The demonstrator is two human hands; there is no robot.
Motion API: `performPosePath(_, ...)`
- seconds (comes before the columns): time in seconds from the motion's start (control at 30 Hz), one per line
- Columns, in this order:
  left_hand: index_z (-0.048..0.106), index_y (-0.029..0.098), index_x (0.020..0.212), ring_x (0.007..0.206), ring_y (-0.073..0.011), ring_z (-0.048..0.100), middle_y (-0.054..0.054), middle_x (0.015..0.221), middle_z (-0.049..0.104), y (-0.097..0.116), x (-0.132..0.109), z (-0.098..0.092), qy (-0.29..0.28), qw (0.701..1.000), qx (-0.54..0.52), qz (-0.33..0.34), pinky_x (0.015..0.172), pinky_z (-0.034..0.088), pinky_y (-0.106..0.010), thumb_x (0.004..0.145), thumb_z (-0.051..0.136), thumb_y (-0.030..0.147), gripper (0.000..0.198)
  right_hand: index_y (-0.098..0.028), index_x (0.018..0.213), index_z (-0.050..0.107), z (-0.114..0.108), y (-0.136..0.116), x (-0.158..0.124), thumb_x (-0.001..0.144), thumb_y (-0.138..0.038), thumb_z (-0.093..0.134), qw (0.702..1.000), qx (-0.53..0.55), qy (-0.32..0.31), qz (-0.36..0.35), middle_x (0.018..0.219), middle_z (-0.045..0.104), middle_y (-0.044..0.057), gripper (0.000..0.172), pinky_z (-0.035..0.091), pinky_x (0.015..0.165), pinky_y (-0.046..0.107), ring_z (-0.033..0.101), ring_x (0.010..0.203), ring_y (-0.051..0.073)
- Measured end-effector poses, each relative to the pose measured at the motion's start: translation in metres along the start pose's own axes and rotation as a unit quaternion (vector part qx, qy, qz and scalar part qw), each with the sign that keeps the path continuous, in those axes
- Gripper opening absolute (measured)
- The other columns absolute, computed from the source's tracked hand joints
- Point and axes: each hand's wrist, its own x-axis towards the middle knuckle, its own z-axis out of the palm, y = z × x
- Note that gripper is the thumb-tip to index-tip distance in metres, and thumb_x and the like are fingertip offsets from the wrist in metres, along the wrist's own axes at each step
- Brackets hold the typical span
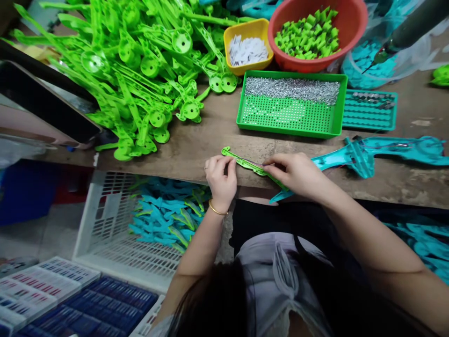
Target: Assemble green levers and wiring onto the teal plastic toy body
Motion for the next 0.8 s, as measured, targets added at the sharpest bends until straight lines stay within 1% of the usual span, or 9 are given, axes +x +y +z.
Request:
performPosePath(0.07,0.067,0.020,0.081,0.087,-0.0193,0.057,-0.005,0.084,0.063,0.000,0.002,0.003,-0.005,1.000,0.013,-0.006,0.083,0.044,-0.034,0.090,0.056,0.029,0.017,-0.024,0.090,0.073,0.004,-0.002,0.000,0.086,-0.032,0.057,1.000,-0.004,0.016,0.015,0.074,0.072,0.001,0.018,0.035,0.056,0.026,0.061,0.062,0.016)
performPosePath(0.17,0.066,0.020,0.081,0.086,-0.0193,0.056,-0.004,0.084,0.063,0.001,0.003,0.006,-0.013,1.000,0.021,-0.005,0.082,0.044,-0.034,0.089,0.057,0.028,0.015,-0.025,0.090,0.073,0.008,-0.003,-0.001,0.087,-0.033,0.057,1.000,0.002,0.013,0.022,0.079,0.074,0.001,0.018,0.037,0.058,0.026,0.063,0.067,0.017)
performPosePath(0.33,0.066,0.021,0.079,0.085,-0.0201,0.055,-0.004,0.084,0.063,0.002,0.004,0.007,-0.019,0.999,0.037,0.001,0.080,0.043,-0.035,0.088,0.058,0.026,0.013,-0.022,0.096,0.072,0.008,0.000,-0.005,0.090,-0.029,0.051,0.998,0.050,-0.015,-0.023,0.095,0.074,0.004,0.022,0.045,0.072,0.028,0.067,0.084,0.020)
performPosePath(0.5,0.064,0.020,0.078,0.087,-0.0229,0.053,-0.006,0.084,0.062,0.009,0.005,0.008,-0.037,0.996,0.079,0.009,0.080,0.040,-0.037,0.087,0.058,0.024,0.011,-0.021,0.098,0.071,0.010,0.002,-0.006,0.090,-0.027,0.051,0.998,0.052,-0.033,-0.025,0.096,0.074,0.005,0.022,0.047,0.072,0.029,0.068,0.084,0.020)
performPosePath(0.7,0.063,0.020,0.079,0.088,-0.0266,0.052,-0.008,0.085,0.062,0.017,0.007,0.010,-0.061,0.986,0.150,0.046,0.079,0.037,-0.040,0.087,0.053,0.022,0.013,-0.021,0.100,0.071,0.011,0.001,-0.007,0.090,-0.025,0.051,0.995,0.022,-0.074,-0.065,0.096,0.074,0.006,0.022,0.047,0.072,0.029,0.068,0.084,0.021)
performPosePath(0.8,0.064,0.019,0.085,0.091,-0.0262,0.053,-0.010,0.087,0.063,0.014,0.004,0.009,-0.091,0.978,0.161,0.102,0.081,0.038,-0.040,0.091,0.046,0.020,0.019,-0.021,0.100,0.070,0.011,0.003,-0.007,0.090,-0.024,0.051,0.993,0.008,-0.092,-0.075,0.096,0.074,0.006,0.022,0.046,0.073,0.029,0.068,0.085,0.021)
